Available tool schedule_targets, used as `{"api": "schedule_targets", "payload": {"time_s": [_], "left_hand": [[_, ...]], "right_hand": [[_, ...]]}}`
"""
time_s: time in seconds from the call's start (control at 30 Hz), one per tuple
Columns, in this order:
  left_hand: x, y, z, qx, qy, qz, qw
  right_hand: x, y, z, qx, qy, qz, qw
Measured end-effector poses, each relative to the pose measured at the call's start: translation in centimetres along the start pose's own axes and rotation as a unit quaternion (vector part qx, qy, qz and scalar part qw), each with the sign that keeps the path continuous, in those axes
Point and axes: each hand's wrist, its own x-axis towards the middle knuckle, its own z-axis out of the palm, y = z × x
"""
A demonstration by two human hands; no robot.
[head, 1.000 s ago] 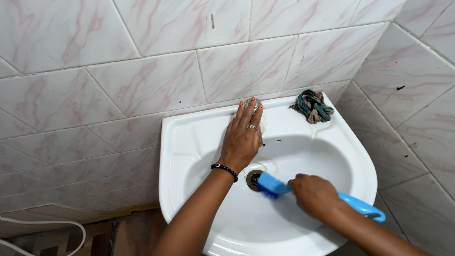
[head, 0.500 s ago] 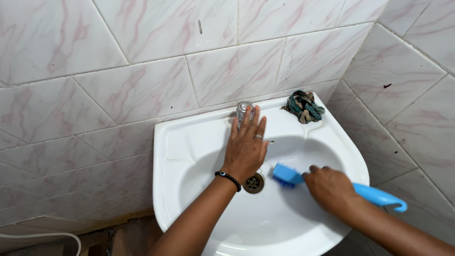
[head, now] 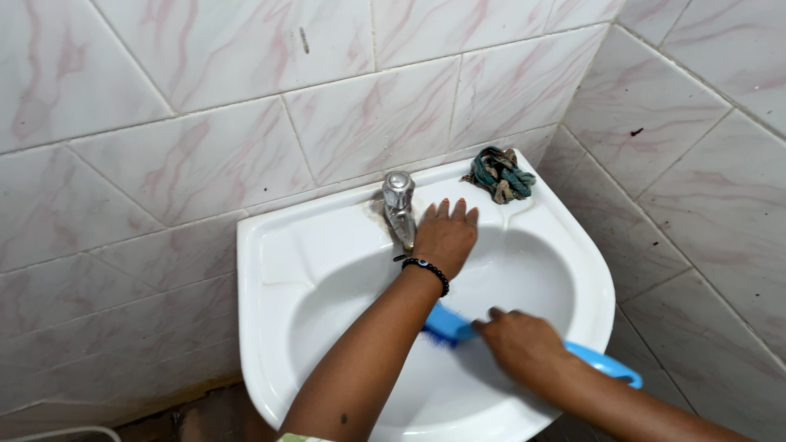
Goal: The person scrubs a white bathroom sink with a blue brush, focusing on the basin, drain, and faucet area. They repeatedly scrub the same areas without rinsing or drying the sink.
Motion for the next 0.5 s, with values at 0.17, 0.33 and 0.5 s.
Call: {"api": "schedule_targets", "payload": {"time_s": [0.17,0.33,0.5], "left_hand": [[1.1,-0.7,0.4,-0.037,-0.057,-0.015,0.998],[1.9,-2.2,-0.1,-0.066,-0.11,-0.003,0.992],[1.1,-3.3,-0.5,-0.106,-0.082,0.005,0.991]], "right_hand": [[-0.9,5.3,-3.0,-0.083,0.061,0.104,0.989],[-2.4,6.2,-3.8,-0.085,0.115,0.129,0.981],[-3.4,6.6,-5.1,-0.073,0.146,0.129,0.978]]}}
